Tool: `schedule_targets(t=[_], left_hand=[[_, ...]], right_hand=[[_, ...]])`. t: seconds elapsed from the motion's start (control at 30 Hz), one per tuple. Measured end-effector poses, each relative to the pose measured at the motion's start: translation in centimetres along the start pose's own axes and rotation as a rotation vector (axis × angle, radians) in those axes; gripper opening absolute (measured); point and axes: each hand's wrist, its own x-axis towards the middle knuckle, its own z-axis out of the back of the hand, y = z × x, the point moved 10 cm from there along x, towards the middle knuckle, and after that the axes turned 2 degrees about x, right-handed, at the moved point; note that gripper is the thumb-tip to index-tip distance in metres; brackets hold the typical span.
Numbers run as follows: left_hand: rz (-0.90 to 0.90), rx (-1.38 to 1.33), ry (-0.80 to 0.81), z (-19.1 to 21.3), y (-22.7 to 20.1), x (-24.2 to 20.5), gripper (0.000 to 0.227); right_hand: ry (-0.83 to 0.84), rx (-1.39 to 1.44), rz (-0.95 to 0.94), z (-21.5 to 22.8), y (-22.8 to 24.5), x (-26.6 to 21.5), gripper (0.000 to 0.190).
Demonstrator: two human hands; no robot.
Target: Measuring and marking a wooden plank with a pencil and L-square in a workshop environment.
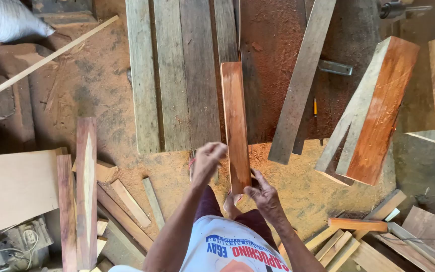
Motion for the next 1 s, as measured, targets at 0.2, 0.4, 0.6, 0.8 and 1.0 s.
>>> schedule_targets(t=[0.2,0.4,0.6,0.8,1.0], left_hand=[[-0.052,0.193,0.098,-4.1,-2.0,-3.4,0.048],[-0.158,0.431,-0.019,-4.5,-3.8,-4.6,0.057],[-0.035,0.406,0.108,-4.0,-0.8,-1.8,0.045],[-0.668,0.562,-0.388,-3.1,-4.5,2.8,0.066],[-0.733,0.571,-0.457,-4.8,-7.0,6.2,0.061]], right_hand=[[0.028,0.614,-0.163,0.8,-6.5,0.7,0.06],[0.01,0.779,-0.217,0.5,-8.3,-0.4,0.051],[-0.196,0.209,-0.066,1.0,-4.7,0.1,0.054],[-0.229,-0.46,0.257,-0.6,3.3,-1.2,0.085],[-0.153,-0.766,0.553,-1.3,2.0,-0.5,0.093]])
